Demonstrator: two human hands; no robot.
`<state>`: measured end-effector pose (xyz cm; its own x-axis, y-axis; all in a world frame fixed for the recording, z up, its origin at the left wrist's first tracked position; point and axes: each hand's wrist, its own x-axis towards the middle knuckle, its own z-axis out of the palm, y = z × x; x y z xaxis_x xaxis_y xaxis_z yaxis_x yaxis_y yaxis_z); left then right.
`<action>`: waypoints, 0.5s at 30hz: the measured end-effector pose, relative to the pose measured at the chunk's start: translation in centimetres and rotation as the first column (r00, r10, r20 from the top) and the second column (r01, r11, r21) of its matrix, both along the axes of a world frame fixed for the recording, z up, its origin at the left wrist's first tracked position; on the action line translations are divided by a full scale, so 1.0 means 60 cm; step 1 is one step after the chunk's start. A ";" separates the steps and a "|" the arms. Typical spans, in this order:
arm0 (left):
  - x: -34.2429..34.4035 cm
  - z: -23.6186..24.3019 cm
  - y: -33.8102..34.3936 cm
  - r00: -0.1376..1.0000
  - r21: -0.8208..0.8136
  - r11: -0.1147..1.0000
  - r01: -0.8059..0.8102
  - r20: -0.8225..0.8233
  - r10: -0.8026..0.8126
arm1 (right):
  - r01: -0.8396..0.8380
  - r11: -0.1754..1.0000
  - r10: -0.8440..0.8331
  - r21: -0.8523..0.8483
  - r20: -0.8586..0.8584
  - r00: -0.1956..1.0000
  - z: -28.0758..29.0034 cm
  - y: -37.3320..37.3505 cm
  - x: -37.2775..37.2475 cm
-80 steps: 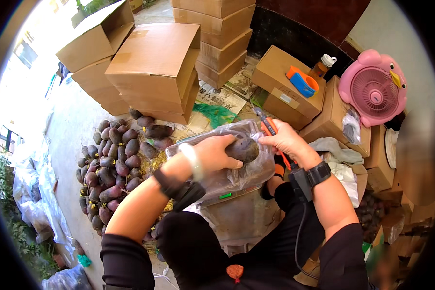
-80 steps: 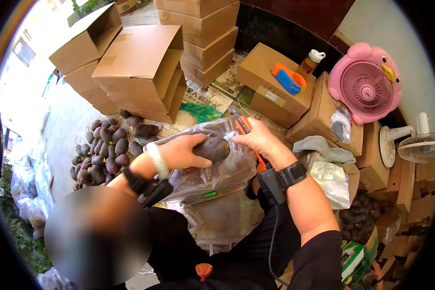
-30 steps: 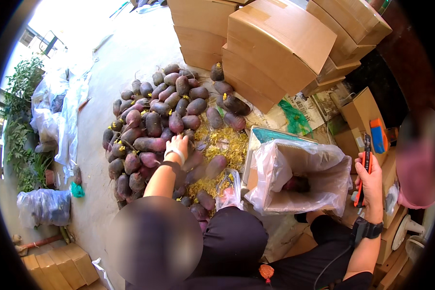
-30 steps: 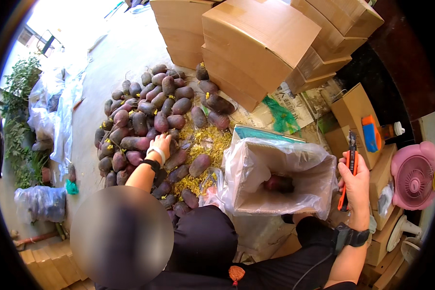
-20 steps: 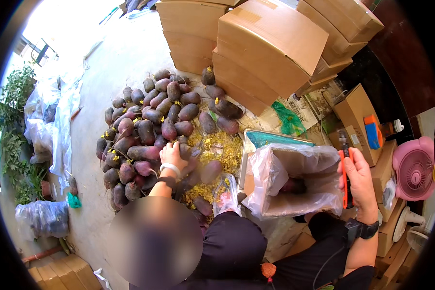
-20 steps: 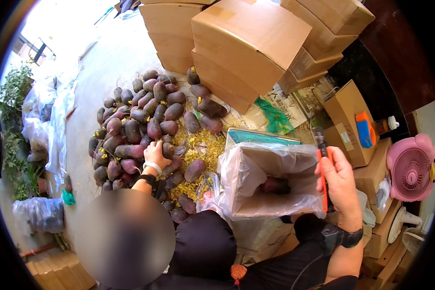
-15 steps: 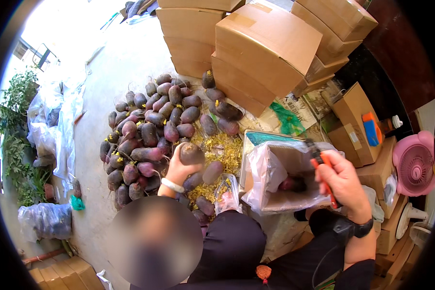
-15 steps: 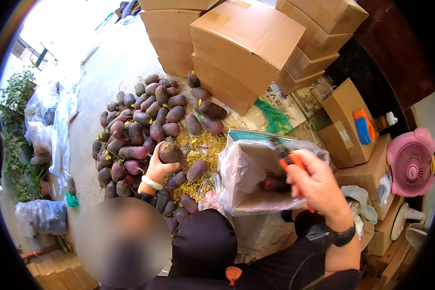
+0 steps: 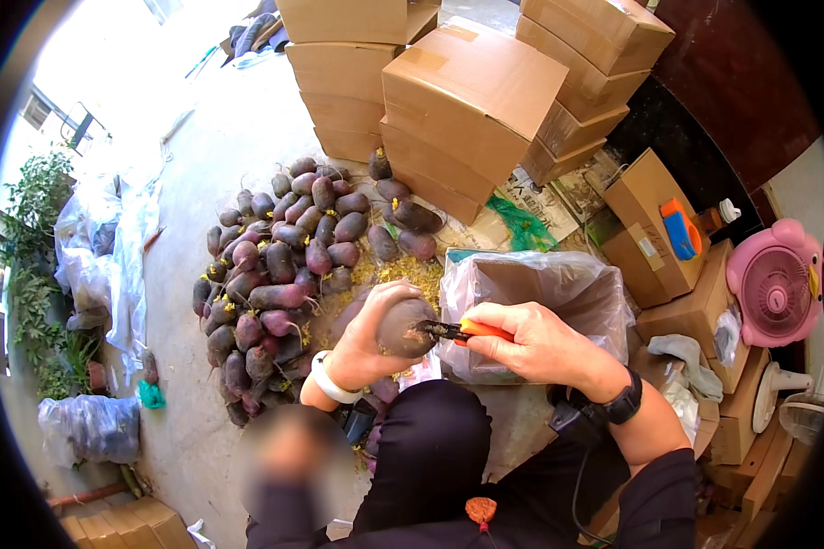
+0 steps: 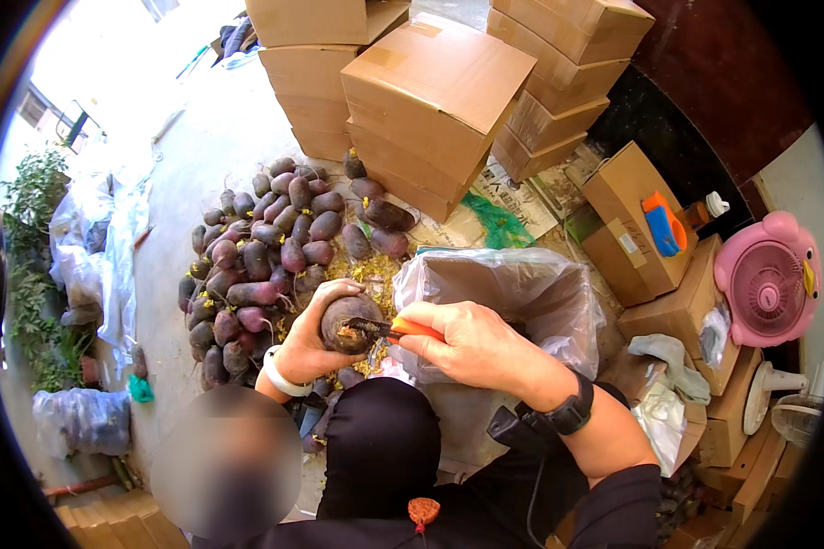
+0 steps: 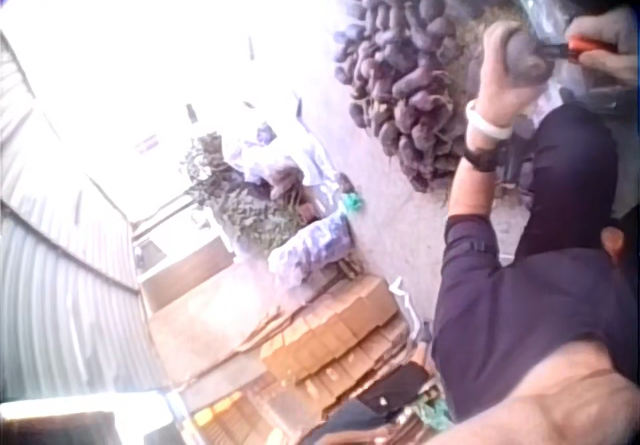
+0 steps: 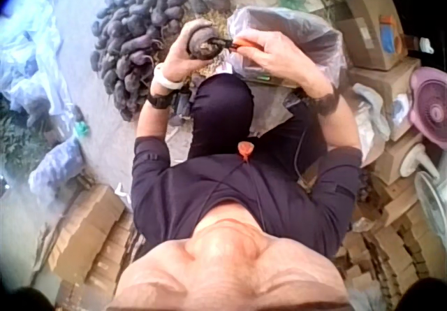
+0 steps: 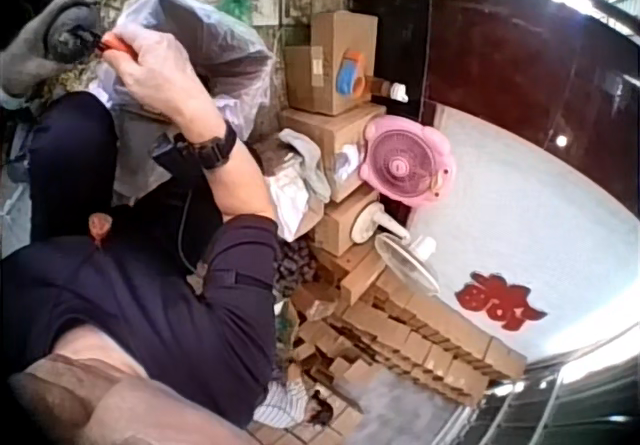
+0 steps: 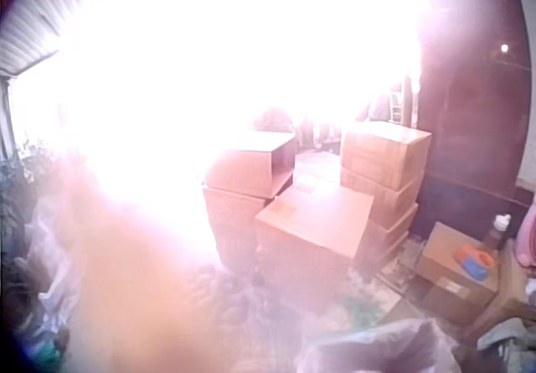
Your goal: The person trims the stems of mangosteens using a utility knife and places them into a plastic bag inside a cardboard box. They then seal the box with tape and place a label on it.
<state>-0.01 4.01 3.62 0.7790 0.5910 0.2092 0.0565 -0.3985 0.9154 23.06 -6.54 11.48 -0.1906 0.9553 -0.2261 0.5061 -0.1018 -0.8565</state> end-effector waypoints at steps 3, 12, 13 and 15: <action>0.001 0.011 -0.001 0.999 0.027 0.999 0.035 -0.014 -0.034 | -0.026 1.000 0.026 -0.007 0.018 1.000 -0.007 -0.001 0.004; -0.001 0.029 0.005 0.991 -0.016 0.991 0.130 -0.037 -0.130 | -0.058 0.998 0.057 -0.019 -0.032 0.998 -0.002 0.002 0.013; -0.001 0.031 0.006 0.989 -0.018 0.990 0.139 -0.043 -0.140 | -0.065 0.998 0.065 -0.020 -0.007 0.998 -0.001 0.003 0.014; -0.002 0.030 0.009 0.985 -0.014 0.986 0.166 -0.050 -0.166 | -0.081 0.996 0.082 -0.025 0.042 0.996 0.000 0.007 0.014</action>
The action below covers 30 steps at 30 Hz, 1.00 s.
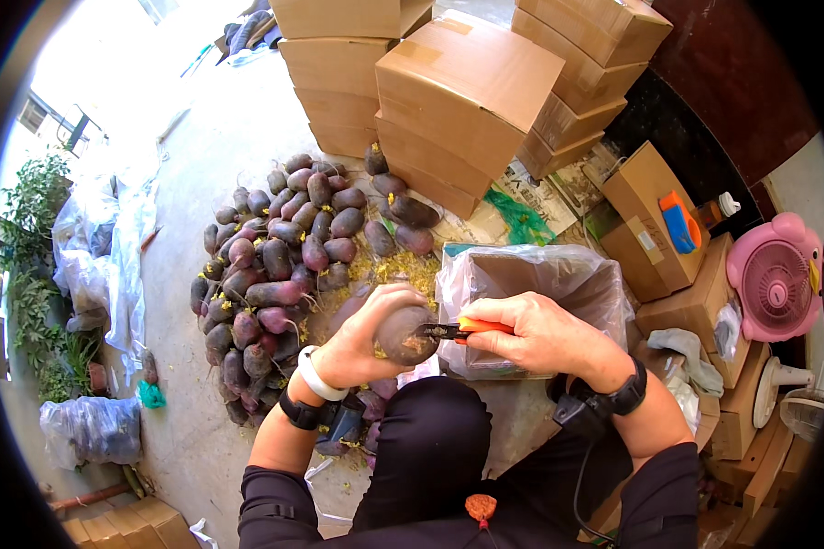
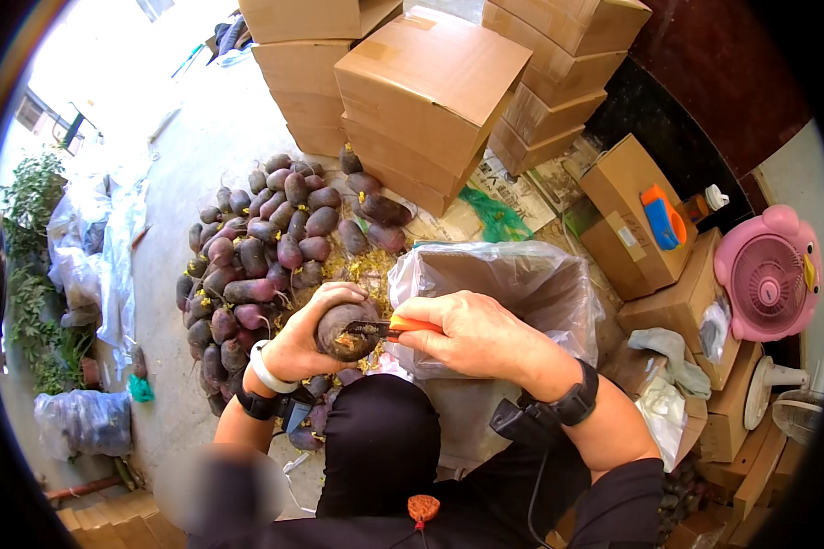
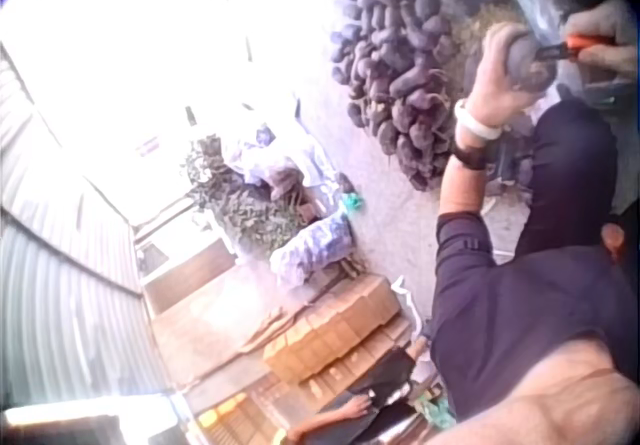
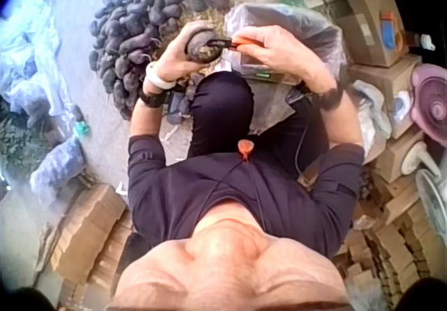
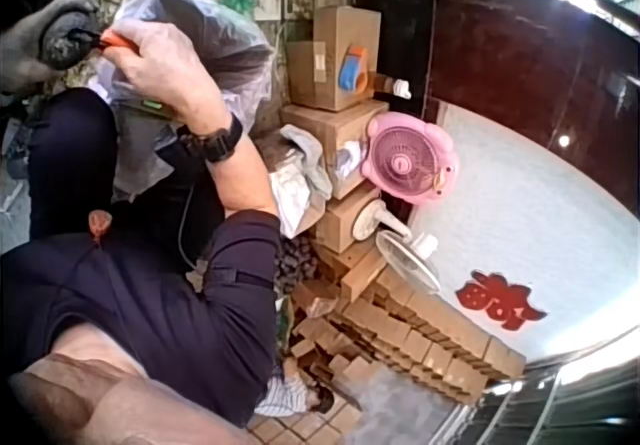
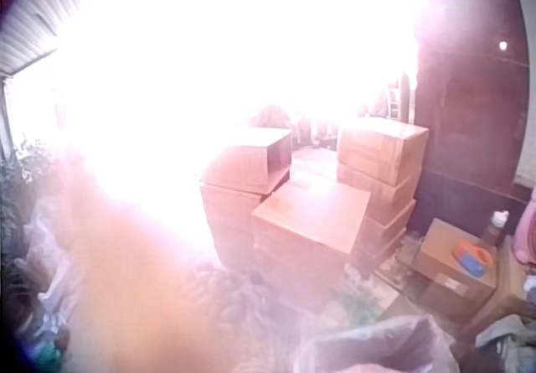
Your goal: The person trims the stems of mangosteens using a utility knife and places them into a plastic bag inside a cardboard box. They then seal the box with tape and place a label on it.
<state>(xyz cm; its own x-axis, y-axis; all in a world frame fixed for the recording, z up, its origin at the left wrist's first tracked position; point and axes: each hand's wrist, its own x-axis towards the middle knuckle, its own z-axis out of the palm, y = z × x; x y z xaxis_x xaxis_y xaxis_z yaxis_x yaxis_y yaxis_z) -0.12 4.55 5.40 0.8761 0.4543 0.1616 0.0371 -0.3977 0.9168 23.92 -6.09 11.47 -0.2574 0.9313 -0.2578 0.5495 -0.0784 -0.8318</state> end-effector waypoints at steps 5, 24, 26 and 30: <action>-0.001 -0.003 0.009 0.997 -0.032 0.996 0.079 -0.013 -0.079 | -0.028 0.997 0.018 -0.078 -0.126 0.992 -0.009 0.004 0.003; 0.043 -0.034 -0.018 0.747 0.421 0.673 -0.609 0.018 0.665 | 0.098 0.812 -0.419 -0.576 -0.457 0.785 -0.022 0.015 -0.048; 0.031 -0.052 -0.003 0.643 0.622 0.539 -0.568 -0.074 0.763 | 0.196 0.909 -0.328 -0.368 -0.340 0.881 -0.021 0.016 -0.042; -0.021 -0.076 0.037 0.488 0.608 0.631 -0.482 -0.413 0.769 | 0.243 0.942 -0.309 0.232 0.316 0.897 -0.038 0.009 -0.019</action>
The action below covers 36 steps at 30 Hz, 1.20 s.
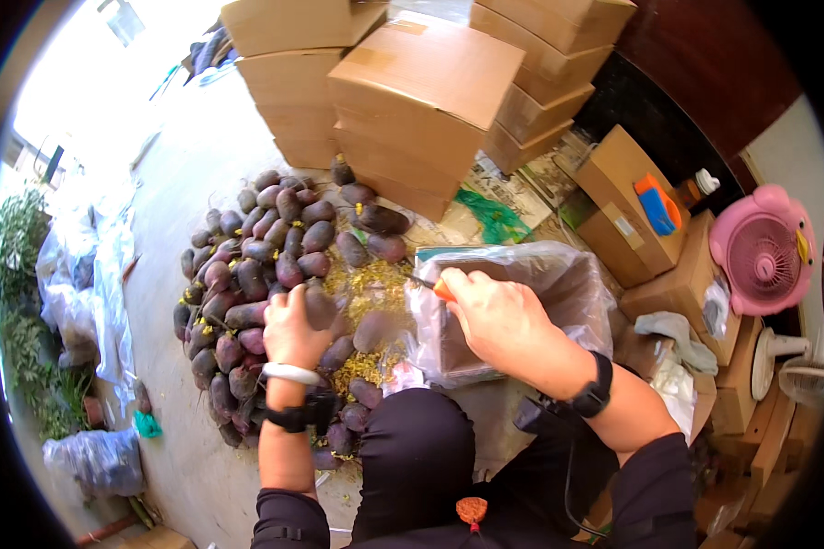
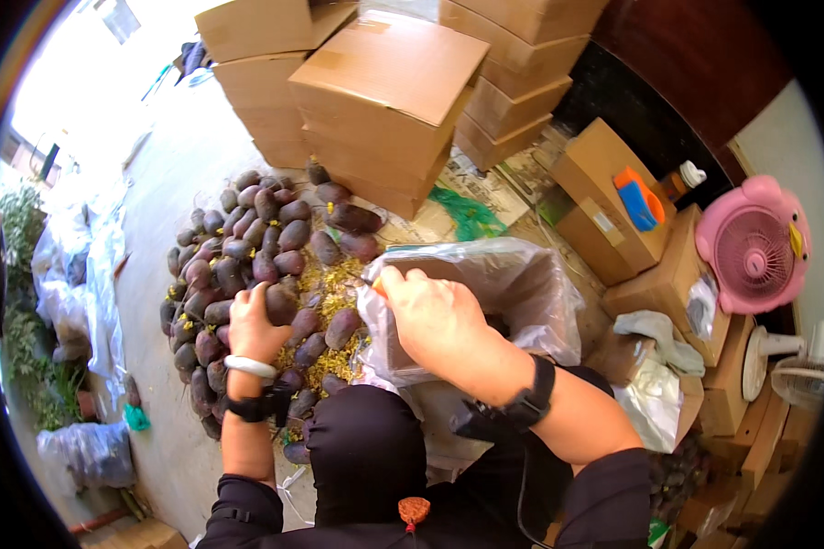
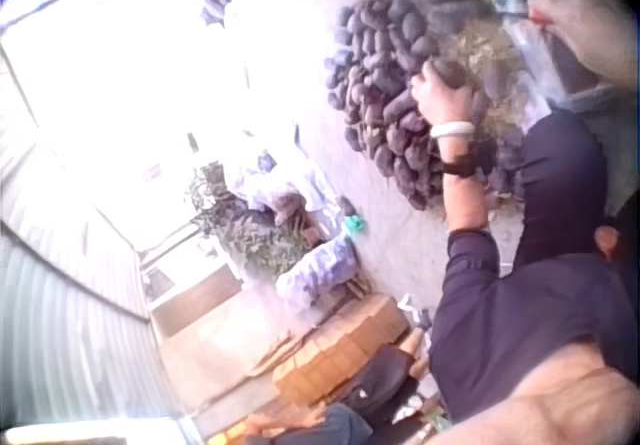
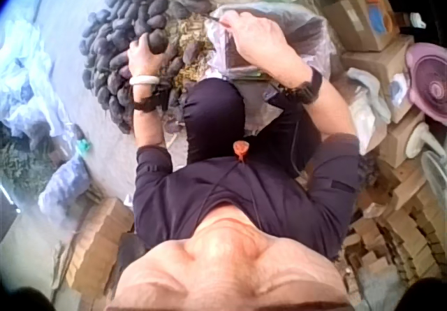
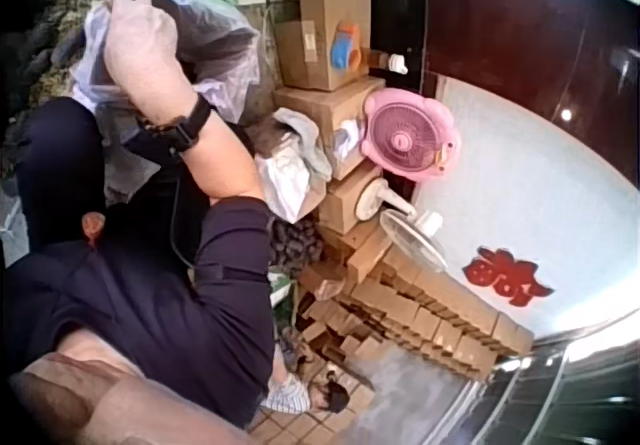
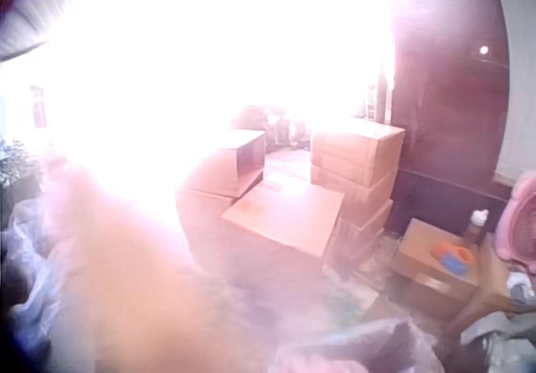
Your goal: The person trims the stems of mangosteens using a utility knife and places them into a plastic bag inside a cardboard box. They then seal the box with tape and place a label on it.
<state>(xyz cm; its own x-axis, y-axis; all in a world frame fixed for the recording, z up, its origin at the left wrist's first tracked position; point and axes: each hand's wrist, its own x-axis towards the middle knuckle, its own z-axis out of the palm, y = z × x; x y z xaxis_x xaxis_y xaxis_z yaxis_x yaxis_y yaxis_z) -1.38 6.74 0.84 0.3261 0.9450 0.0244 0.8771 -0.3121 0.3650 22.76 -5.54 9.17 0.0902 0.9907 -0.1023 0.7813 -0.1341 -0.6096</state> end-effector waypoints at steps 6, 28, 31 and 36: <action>0.018 0.123 0.002 0.586 -0.527 0.743 0.412 0.778 0.227 | 0.235 0.971 -0.207 0.049 -0.323 0.923 0.021 0.009 0.100; 0.509 -0.274 -0.169 0.684 -0.140 0.689 0.711 -0.088 -0.724 | 0.511 0.851 -0.525 -0.118 -0.181 0.832 -0.090 -0.141 0.273; 0.525 -0.189 -0.198 0.618 0.028 0.628 0.778 -0.223 -0.754 | 0.538 0.831 -0.556 -0.141 -0.195 0.808 -0.089 -0.155 0.285; 0.520 -0.212 -0.165 0.249 -0.565 0.337 0.753 -0.230 -0.941 | 0.494 0.865 -0.500 -0.093 -0.248 0.830 -0.096 -0.149 0.275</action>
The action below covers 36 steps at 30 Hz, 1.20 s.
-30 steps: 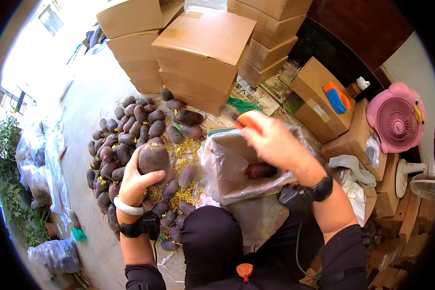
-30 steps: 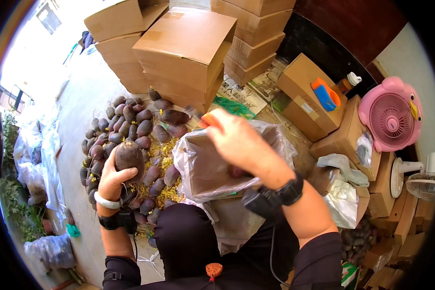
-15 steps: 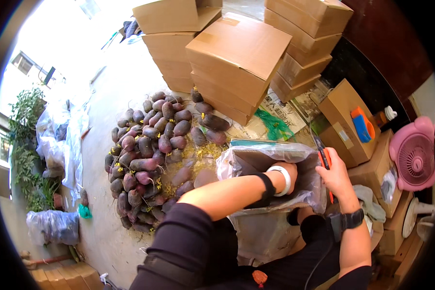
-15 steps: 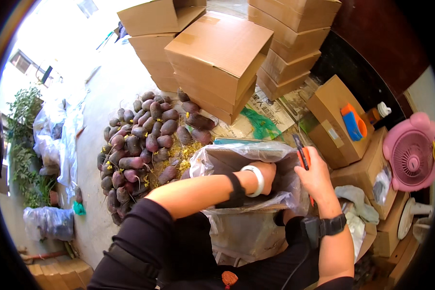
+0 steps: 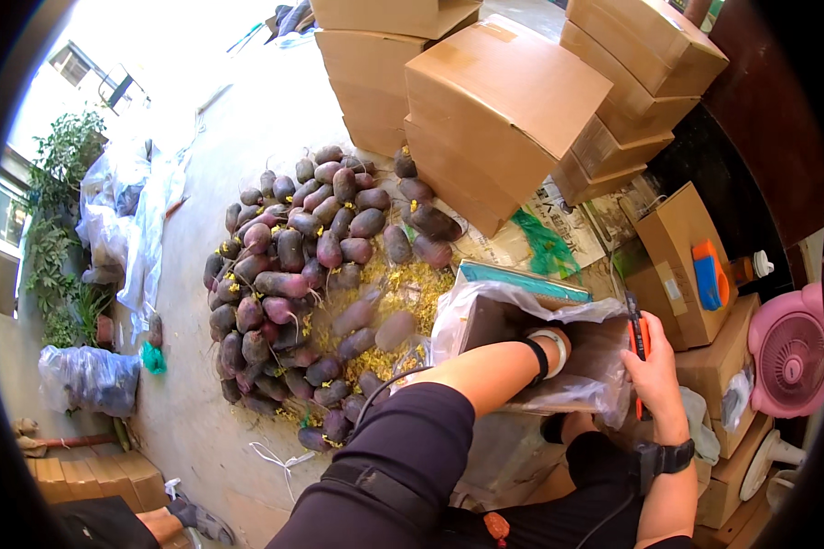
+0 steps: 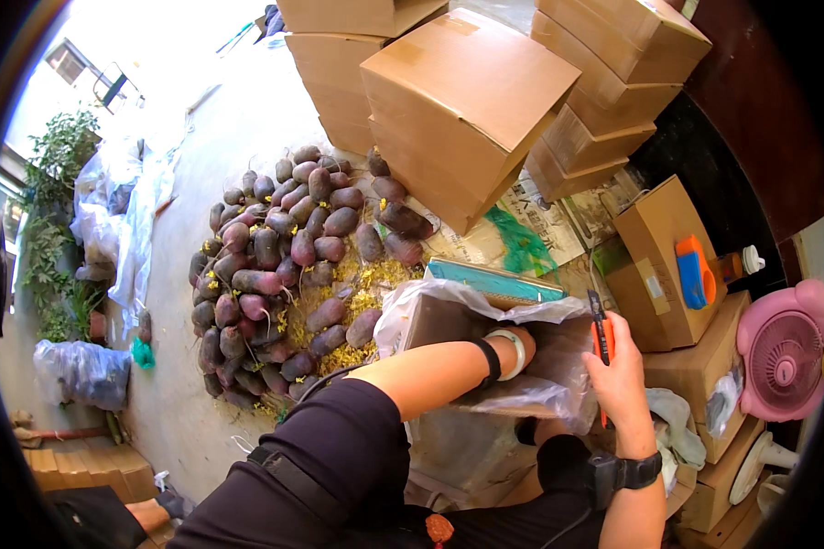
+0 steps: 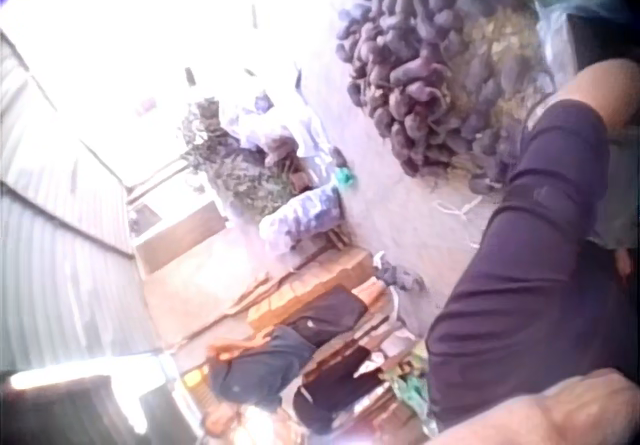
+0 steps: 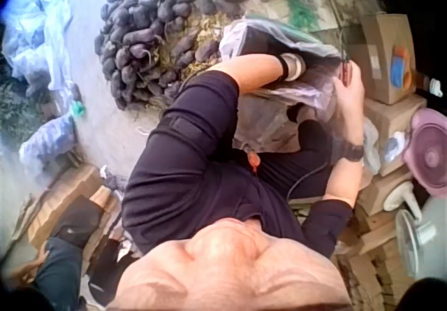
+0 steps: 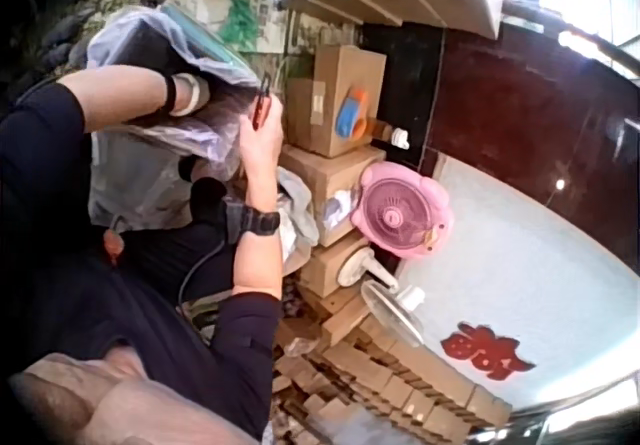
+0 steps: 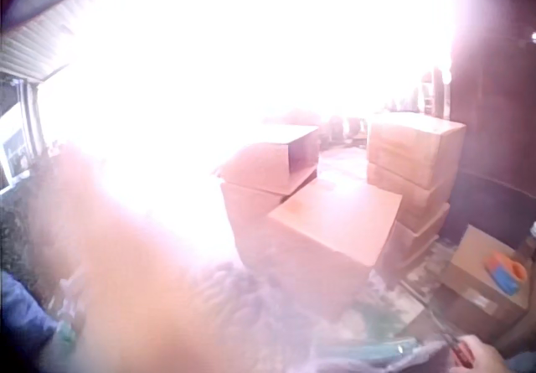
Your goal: The person trims the stems of mangosteens using a utility knife and places them into a plastic bag inside a cardboard box. They then seal the box with tape and place a label on it.
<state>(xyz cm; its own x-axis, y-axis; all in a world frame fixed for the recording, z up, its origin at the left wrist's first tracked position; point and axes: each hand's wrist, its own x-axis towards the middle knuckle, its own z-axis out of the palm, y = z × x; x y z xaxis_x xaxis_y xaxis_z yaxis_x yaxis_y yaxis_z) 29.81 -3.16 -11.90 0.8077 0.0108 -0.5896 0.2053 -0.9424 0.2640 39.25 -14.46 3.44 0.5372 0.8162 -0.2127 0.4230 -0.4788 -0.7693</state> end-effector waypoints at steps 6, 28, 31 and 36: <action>0.012 0.031 0.009 0.995 -0.114 0.990 0.080 -0.053 -0.086 | 0.071 0.995 -0.079 -0.068 -0.126 0.989 0.009 -0.002 0.017; -0.997 -0.018 0.151 -0.478 -0.215 -0.460 -0.861 0.651 0.590 | 0.049 0.998 -0.048 0.040 -0.011 0.999 0.032 0.042 -0.007; -1.091 -0.056 0.163 -0.410 0.129 -0.526 -0.841 0.482 0.774 | 0.024 0.998 -0.023 0.063 -0.014 1.000 0.019 0.049 -0.015; -1.064 -0.052 0.195 -0.543 0.138 -0.571 -0.809 0.194 0.817 | 0.069 0.996 -0.068 0.059 -0.023 0.997 0.046 0.060 -0.076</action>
<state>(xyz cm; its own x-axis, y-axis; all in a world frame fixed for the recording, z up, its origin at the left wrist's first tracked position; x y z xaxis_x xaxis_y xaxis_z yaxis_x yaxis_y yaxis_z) -34.05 8.55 -15.01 -0.5795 0.7019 -0.4141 0.7101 0.6843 0.1662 34.67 -10.85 6.18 0.5884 0.7892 -0.1761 0.3742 -0.4588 -0.8059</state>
